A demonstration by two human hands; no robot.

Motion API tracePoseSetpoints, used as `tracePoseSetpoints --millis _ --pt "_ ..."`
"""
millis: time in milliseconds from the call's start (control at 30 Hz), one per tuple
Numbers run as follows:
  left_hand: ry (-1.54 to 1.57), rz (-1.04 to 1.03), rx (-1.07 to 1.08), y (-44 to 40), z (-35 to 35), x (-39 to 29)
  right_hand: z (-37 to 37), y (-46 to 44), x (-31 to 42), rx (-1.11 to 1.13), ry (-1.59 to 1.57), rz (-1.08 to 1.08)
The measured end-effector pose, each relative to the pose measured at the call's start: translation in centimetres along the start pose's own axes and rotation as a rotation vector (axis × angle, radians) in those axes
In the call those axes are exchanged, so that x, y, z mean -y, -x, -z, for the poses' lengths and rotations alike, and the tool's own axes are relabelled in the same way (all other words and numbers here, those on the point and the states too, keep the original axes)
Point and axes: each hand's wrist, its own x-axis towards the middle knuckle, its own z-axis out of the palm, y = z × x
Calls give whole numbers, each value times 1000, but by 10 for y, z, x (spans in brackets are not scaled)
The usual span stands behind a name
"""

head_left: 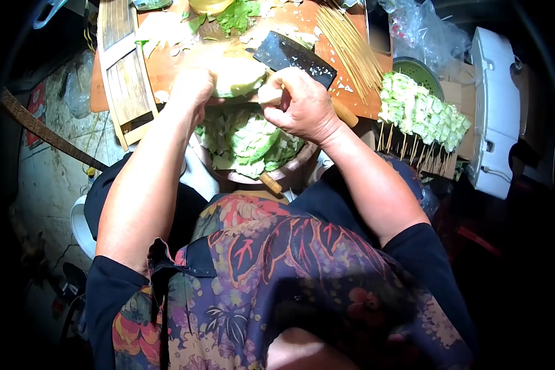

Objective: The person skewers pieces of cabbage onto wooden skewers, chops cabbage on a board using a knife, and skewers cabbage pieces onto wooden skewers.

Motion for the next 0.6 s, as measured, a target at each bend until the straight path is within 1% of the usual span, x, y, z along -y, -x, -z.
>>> tracePoseSetpoints --millis 33,67,100,167,200,233,300,333,367,400,433,500,533,567,600 --pt "75 -32 -73 2 3 -4 1 -2 1 -5 -38 -52" --pt "100 -99 -80 3 8 -7 -1 -3 -2 -12 19 -39" --pt "98 -103 -80 -2 13 -6 -3 -4 -5 -17 19 -37" --pt "133 -143 -122 -20 27 1 -7 -5 -9 77 59 -122" --pt "137 -163 -59 -19 32 -2 -9 -6 -9 114 94 -135" --pt "136 -168 -60 -20 33 -3 -13 -8 -11 110 93 -132" --pt "22 -84 -176 -11 30 -11 -23 -12 -15 205 209 -149" --pt "18 -86 -176 1 24 -16 -27 -16 -15 260 205 -178" --pt "-40 -220 -156 18 16 -20 -31 -20 -15 255 204 -178" --pt "-99 -351 -136 27 12 -24 -36 -25 -16 298 252 -194" --pt "-102 -353 -136 29 12 -27 -41 -28 -17 341 300 -209" --pt "-125 -377 -38 31 13 -32 -47 -32 -14 329 312 -193" --pt "-160 -248 -92 18 14 -28 -47 -33 -11 329 337 -191" --pt "-163 -249 -92 1 18 -16 -47 -34 -9 330 362 -189" --pt "-267 -274 -184 -17 23 0 -46 -33 -9 329 362 -190"
